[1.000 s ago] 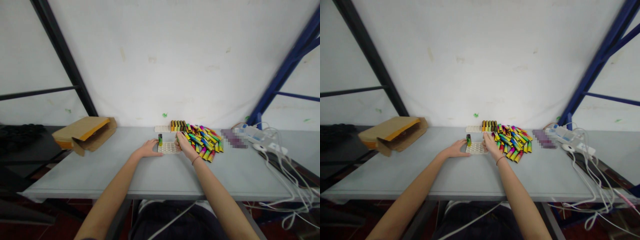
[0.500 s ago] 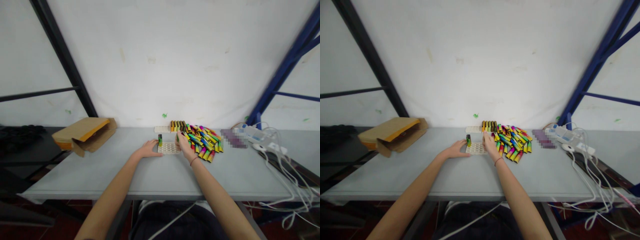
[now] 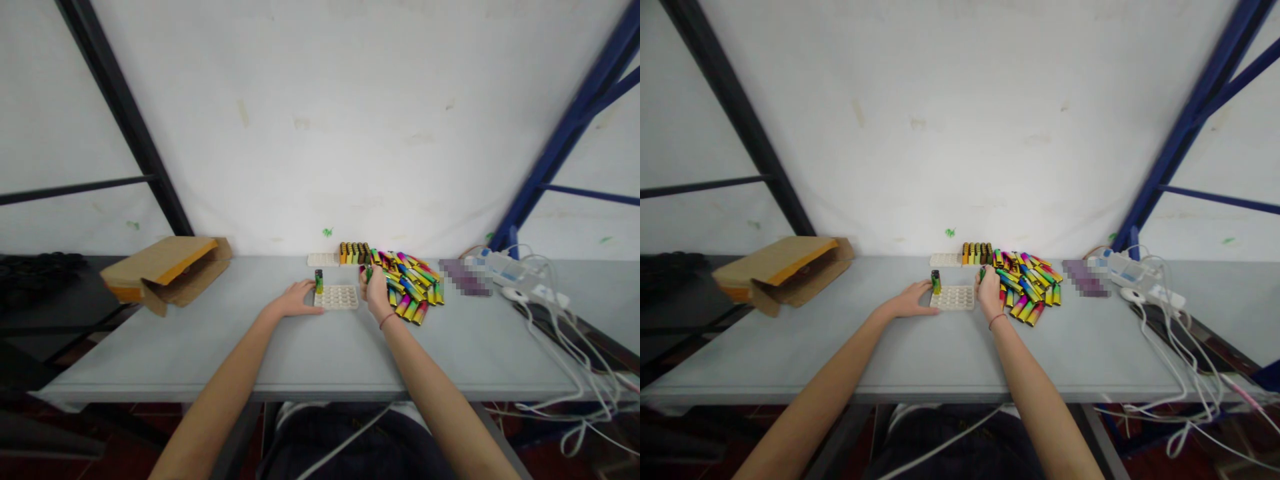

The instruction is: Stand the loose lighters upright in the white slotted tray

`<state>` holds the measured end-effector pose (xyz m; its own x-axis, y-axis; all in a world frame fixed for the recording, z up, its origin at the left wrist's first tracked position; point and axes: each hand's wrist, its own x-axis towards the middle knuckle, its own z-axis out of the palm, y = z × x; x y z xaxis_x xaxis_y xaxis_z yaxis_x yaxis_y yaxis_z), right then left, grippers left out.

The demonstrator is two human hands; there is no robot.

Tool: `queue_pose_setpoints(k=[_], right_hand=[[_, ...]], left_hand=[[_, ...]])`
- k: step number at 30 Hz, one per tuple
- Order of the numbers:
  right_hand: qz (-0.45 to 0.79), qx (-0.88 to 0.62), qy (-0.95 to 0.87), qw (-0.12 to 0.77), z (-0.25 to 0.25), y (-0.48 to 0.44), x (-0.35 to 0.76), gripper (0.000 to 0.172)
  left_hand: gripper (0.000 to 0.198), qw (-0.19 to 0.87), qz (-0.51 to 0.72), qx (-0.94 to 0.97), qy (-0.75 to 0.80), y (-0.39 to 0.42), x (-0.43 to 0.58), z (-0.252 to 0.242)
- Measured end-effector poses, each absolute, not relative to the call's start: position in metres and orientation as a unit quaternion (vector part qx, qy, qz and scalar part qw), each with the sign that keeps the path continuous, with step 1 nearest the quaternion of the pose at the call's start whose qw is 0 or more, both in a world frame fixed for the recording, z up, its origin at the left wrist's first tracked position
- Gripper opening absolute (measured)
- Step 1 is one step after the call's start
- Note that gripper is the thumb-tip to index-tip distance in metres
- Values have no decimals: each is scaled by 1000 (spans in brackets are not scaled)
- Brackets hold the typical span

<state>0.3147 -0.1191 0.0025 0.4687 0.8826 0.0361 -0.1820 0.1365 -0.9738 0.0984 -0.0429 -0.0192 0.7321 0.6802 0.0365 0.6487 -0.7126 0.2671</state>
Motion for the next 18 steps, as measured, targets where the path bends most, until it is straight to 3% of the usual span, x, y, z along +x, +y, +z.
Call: queue_pose_setpoints(k=[5, 18], right_hand=[[445, -521, -249, 685, 9, -119, 312, 43], [425, -512, -279, 692, 7, -121, 307, 39]], left_hand=[[81, 115, 67, 924, 359, -44, 99, -17], [81, 119, 61, 924, 359, -45, 99, -16]])
